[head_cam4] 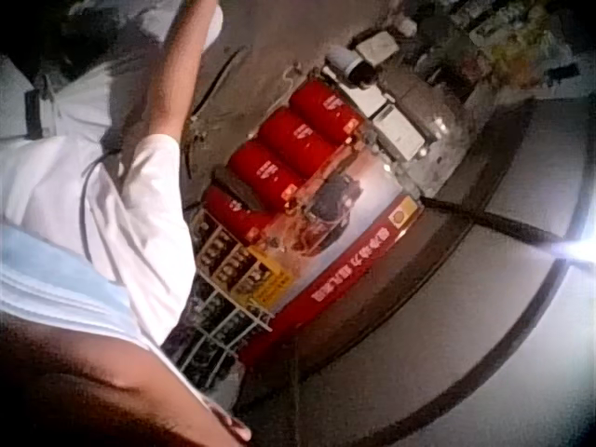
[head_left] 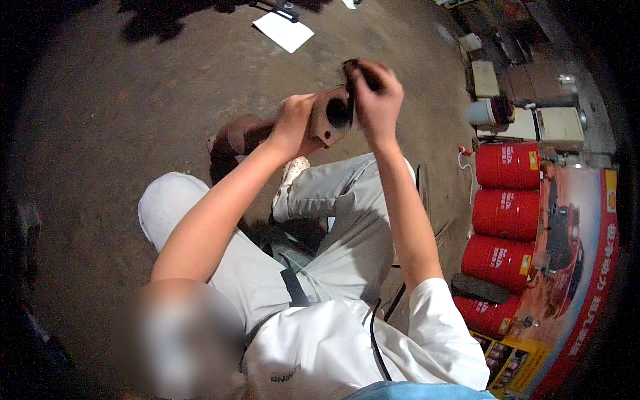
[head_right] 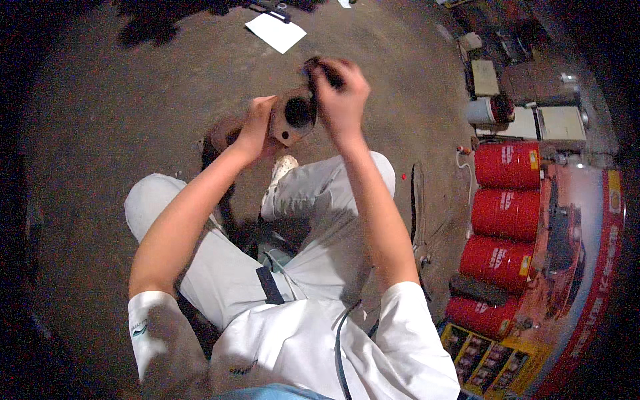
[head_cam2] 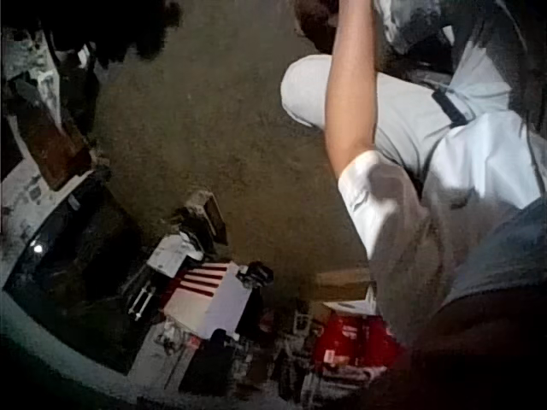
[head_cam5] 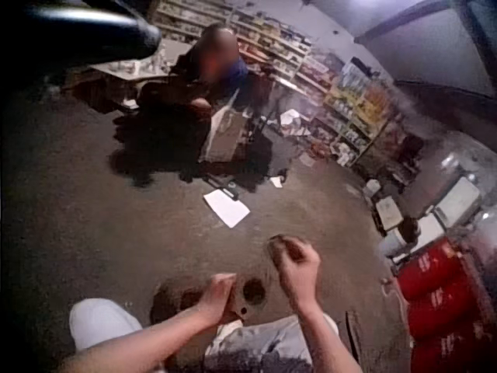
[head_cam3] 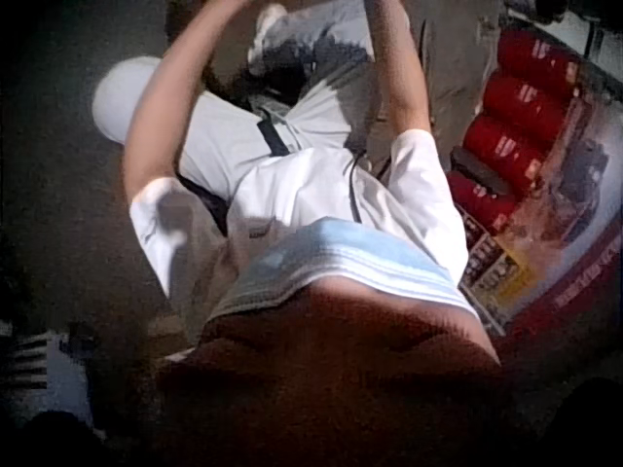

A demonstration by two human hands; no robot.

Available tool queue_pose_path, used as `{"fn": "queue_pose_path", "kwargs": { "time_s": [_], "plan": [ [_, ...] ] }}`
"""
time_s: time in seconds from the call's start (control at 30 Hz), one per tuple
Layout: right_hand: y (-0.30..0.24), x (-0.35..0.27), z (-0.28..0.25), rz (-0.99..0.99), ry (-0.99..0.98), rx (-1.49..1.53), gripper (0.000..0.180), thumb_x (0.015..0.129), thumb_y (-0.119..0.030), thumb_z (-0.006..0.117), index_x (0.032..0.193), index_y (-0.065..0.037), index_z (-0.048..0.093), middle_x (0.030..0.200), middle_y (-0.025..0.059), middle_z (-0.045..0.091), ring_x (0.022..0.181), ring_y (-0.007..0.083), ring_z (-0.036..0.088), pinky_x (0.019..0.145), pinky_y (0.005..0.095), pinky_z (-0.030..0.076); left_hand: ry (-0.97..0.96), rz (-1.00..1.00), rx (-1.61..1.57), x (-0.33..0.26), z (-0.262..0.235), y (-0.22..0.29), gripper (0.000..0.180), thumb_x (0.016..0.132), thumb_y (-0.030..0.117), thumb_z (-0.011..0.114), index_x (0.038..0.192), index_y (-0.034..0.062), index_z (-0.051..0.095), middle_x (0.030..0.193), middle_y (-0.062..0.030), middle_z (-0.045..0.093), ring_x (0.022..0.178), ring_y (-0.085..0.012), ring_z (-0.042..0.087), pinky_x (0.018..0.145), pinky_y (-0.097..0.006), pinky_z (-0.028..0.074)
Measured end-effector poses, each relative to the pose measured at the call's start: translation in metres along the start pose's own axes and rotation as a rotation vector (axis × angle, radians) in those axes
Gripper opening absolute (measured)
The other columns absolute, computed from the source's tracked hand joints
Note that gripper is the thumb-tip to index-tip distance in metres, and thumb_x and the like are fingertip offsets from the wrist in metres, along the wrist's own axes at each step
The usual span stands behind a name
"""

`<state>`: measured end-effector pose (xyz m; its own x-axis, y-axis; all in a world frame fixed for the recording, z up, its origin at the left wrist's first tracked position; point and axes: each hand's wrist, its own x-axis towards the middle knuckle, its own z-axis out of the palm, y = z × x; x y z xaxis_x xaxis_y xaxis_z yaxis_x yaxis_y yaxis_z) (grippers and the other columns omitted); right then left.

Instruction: The person is sanding a metal exhaust manifold by hand with a piece of sandpaper. They hold the manifold while rubbing the sandpaper against the pipes and flanges to remove rust, and rotating the part to access different areas.

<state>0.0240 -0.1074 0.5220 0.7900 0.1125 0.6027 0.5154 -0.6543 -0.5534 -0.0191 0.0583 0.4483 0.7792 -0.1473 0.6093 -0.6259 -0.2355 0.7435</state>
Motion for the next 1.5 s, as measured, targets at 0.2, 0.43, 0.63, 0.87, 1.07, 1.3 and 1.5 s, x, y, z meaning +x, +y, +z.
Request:
{"fn": "queue_pose_path", "kwargs": {
  "time_s": [0.2, 0.43, 0.63, 0.87, 1.07, 1.3, 1.5],
  "plan": [
    [-0.033, 0.006, -0.044, 0.274, -0.13, 0.382, 0.021, 0.095, -0.013, 0.075, 0.107, 0.004, 0.075, 0.107, 0.0066, 0.076, 0.091, 0.0123, 0.068, 0.08, 0.0259, 0.054, 0.014, -0.037, 0.021, -0.01, -0.002, -0.002, 0.055, 0.06, 0.019, 0.089, 0.11, 0.0069, 0.068, 0.101, -0.0153, 0.074, 0.096, -0.0335, 0.073, 0.084, -0.044, 0.059],
    [-0.046, -0.029, 0.005, -0.112, -0.419, 0.249, 0.019, 0.086, -0.012, 0.078, 0.101, -0.001, 0.076, 0.112, 0.0136, 0.076, 0.111, 0.0273, 0.069, 0.096, 0.0355, 0.052, -0.021, -0.149, -0.177, -0.018, 0.003, -0.026, 0.048, 0.063, 0.023, 0.085, 0.105, 0.0063, 0.068, 0.098, -0.0153, 0.074, 0.094, -0.0362, 0.073, 0.08, -0.044, 0.059],
    [-0.05, -0.023, 0.011, 0.109, -0.296, 0.294, 0.016, 0.086, -0.007, 0.075, 0.101, 0.0, 0.076, 0.096, 0.014, 0.074, 0.087, 0.0237, 0.072, 0.08, 0.0337, 0.056, 0.017, -0.163, -0.223, -0.016, -0.007, -0.01, 0.038, 0.065, 0.015, 0.084, 0.097, 0.0037, 0.067, 0.095, -0.014, 0.074, 0.09, -0.0279, 0.074, 0.078, -0.038, 0.059],
    [-0.045, -0.022, 0.003, 0.037, -0.395, 0.277, 0.016, 0.086, -0.009, 0.078, 0.099, 0.001, 0.077, 0.099, 0.0115, 0.076, 0.091, 0.0217, 0.07, 0.085, 0.0346, 0.054, 0.024, -0.173, -0.298, -0.017, 0.006, -0.022, 0.036, 0.063, 0.018, 0.084, 0.092, 0.0018, 0.069, 0.088, -0.0142, 0.075, 0.085, -0.0247, 0.076, 0.074, -0.037, 0.06],
    [-0.034, -0.023, 0.0, -0.297, -0.423, 0.249, 0.014, 0.09, -0.001, 0.07, 0.102, 0.001, 0.077, 0.108, 0.0121, 0.075, 0.092, 0.0212, 0.071, 0.086, 0.0334, 0.055, -0.042, -0.241, -0.389, -0.014, 0.013, -0.025, 0.035, 0.064, 0.019, 0.085, 0.09, 0.0014, 0.069, 0.091, -0.0172, 0.075, 0.088, -0.0274, 0.076, 0.075, -0.039, 0.06],
    [-0.037, -0.025, 0.011, 0.08, -0.321, 0.321, 0.018, 0.082, -0.005, 0.077, 0.099, -0.001, 0.077, 0.098, 0.0134, 0.076, 0.091, 0.0265, 0.072, 0.083, 0.0356, 0.056, -0.076, -0.219, -0.318, -0.02, 0.004, -0.024, 0.037, 0.066, 0.017, 0.085, 0.096, 0.0034, 0.069, 0.094, -0.0136, 0.075, 0.089, -0.0299, 0.074, 0.078, -0.04, 0.06],
    [-0.026, -0.02, 0.002, -0.291, -0.398, 0.221, 0.022, 0.081, -0.014, 0.081, 0.099, -0.003, 0.077, 0.101, 0.0134, 0.076, 0.091, 0.0301, 0.072, 0.085, 0.0404, 0.056, -0.122, -0.196, -0.175, -0.016, 0.0, -0.019, 0.04, 0.064, 0.013, 0.085, 0.099, 0.0023, 0.069, 0.096, -0.0129, 0.075, 0.09, -0.0205, 0.074, 0.08, -0.037, 0.06]
  ]
}}
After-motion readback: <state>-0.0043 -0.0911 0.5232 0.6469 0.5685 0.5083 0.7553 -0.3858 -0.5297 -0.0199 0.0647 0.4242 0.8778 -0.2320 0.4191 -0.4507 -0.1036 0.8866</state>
